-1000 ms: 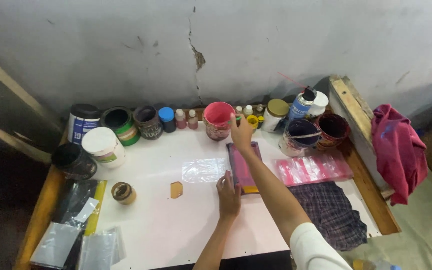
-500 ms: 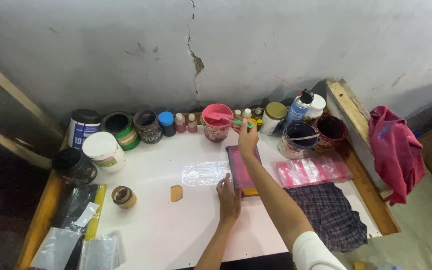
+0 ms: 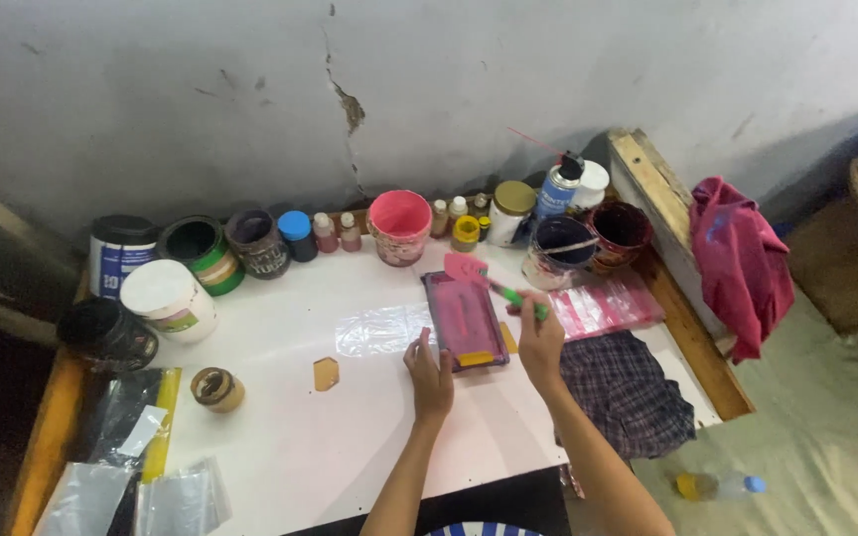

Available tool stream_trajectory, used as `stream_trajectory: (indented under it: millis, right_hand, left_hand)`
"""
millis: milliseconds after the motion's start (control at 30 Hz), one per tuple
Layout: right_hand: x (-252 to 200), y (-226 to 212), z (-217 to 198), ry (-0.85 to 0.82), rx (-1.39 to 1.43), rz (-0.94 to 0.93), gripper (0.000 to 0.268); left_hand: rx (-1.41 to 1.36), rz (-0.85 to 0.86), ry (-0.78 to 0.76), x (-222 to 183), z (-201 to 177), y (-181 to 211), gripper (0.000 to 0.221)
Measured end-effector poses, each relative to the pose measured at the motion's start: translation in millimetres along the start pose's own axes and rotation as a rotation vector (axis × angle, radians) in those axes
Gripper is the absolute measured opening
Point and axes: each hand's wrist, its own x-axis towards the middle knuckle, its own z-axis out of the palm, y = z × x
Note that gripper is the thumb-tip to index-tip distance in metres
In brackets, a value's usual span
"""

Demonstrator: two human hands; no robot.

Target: Applying and spreading ink onto a screen printing frame using a scraper tool on a workbench.

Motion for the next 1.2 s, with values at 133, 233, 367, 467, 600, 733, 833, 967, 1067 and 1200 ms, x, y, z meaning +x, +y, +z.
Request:
stream_trajectory:
  millis: [133,233,367,467,600,733,833,967,1067,1200]
  right_hand:
    - [-12,61,-19,-0.172,-0.2,-0.432,0.007]
    - [-20,80,-27,-0.429,-0.409,-0.614,0.024]
    - [-22,92,-32,-0.595,-0.527,-0.827,0.024]
    - [-28,90,-35,-0.668,-0.578,-0.901,0.024]
    - [-37,62,-42,-0.74,-0.588,-0.923,0.023]
    - [-43,60,-46,-0.744,-0.557,-0.903,0.017]
    - [-40,55,-55,-0.815,-0.513,-0.815,0.017]
    - [-28,30,-66,-0.834,-0.465,-0.676,0.019]
    - [-10,38,-65,-0.658,-0.374,-0.456,0.018]
    - [-2,4,-55,-0.169,-0.036,0.125,0.022]
  left_hand:
    - [0.054,0.025,0.007,0,3,-5,0.063]
    - [0.011,0.004,0.028,-3,2,-4,0.065]
    - [0.025,0.01,0.061,-4,5,-13,0.061]
    - [0.021,0.015,0.072,-5,3,-10,0.06]
    - [0.026,0.061,0.093,-5,5,-15,0.055]
    - [0.012,0.065,0.089,-5,5,-16,0.057]
    - [0.009,0.059,0.089,-3,6,-17,0.057]
    - [0.023,0.03,0.072,-4,5,-13,0.06]
    - [0.027,-0.017,0.059,-3,3,-10,0.061]
    - [0.01,-0.098,0.035,-5,-2,4,0.065]
